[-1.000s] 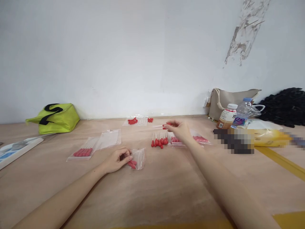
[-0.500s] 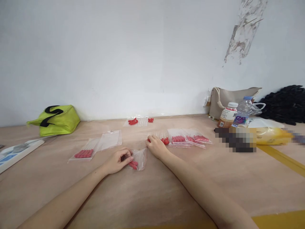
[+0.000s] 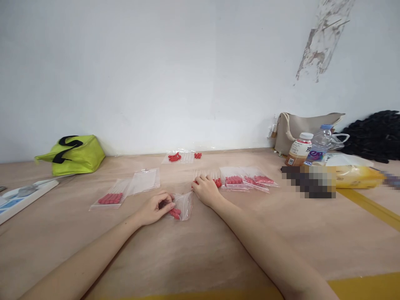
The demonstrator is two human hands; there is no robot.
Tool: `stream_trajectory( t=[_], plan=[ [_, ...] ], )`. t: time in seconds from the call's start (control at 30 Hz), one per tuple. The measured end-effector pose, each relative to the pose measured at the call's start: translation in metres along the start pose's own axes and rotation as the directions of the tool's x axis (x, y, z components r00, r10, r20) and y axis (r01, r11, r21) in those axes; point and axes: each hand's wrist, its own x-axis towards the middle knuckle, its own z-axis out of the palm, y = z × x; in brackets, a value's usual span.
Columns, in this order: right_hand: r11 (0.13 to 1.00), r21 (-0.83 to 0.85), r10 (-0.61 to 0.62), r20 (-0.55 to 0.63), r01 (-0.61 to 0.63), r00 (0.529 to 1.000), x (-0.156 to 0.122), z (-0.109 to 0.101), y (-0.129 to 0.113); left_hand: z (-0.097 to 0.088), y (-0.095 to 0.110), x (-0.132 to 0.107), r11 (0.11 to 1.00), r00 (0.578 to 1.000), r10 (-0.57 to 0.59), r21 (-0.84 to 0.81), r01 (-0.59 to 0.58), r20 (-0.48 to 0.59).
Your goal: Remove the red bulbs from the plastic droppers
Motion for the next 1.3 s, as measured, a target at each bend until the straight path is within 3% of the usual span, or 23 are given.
stream_trajectory(
  t=[0.17, 0.27, 0.37, 0.53, 0.63, 0.8, 1.0, 1.17, 1.3],
  plan=[
    [0.998, 0.054, 0.032, -0.1, -0.027, 0.994, -0.005, -0.011, 0.002, -0.001, 0.002, -0.001, 1.0, 1.0, 0.014, 0.016, -0.014, -0.026],
    [0.976, 0.196, 0.131, -0.155, -0.099, 0.979, -0.011, -0.018, 0.002, -0.002, 0.002, -0.001, 1.0, 0.999, -0.003, 0.005, 0.003, -0.032],
    [0.894, 0.427, 0.209, -0.131, -0.135, 0.969, -0.023, -0.024, -0.002, -0.004, 0.0, -0.002, 0.998, 1.0, -0.018, -0.061, 0.019, 0.019],
    [0.738, 0.675, 0.102, -0.094, -0.012, 0.99, -0.04, -0.03, -0.016, -0.006, -0.005, -0.005, 0.992, 0.993, 0.056, -0.119, -0.044, 0.1],
    [0.701, 0.712, 0.027, -0.082, 0.04, 0.996, -0.035, -0.031, -0.023, -0.005, -0.005, -0.006, 0.988, 0.989, 0.097, -0.131, -0.082, 0.114],
    [0.626, 0.78, -0.084, 0.05, 0.013, 0.995, -0.022, -0.027, -0.026, -0.003, -0.004, -0.006, 0.992, 0.989, 0.083, -0.109, -0.069, 0.126],
    [0.557, 0.827, -0.061, 0.134, -0.078, 0.989, -0.024, -0.023, -0.029, 0.0, -0.005, -0.007, 0.996, 0.994, 0.068, -0.068, -0.063, 0.087],
    [0.594, 0.795, -0.014, 0.164, -0.124, 0.986, -0.025, -0.027, -0.034, 0.001, -0.002, -0.006, 0.999, 0.997, 0.039, -0.039, -0.036, 0.061],
    [0.657, 0.752, -0.002, 0.072, -0.053, 0.997, -0.026, -0.031, -0.04, 0.001, -0.001, -0.006, 0.998, 0.996, 0.055, -0.032, -0.053, 0.064]
  ],
)
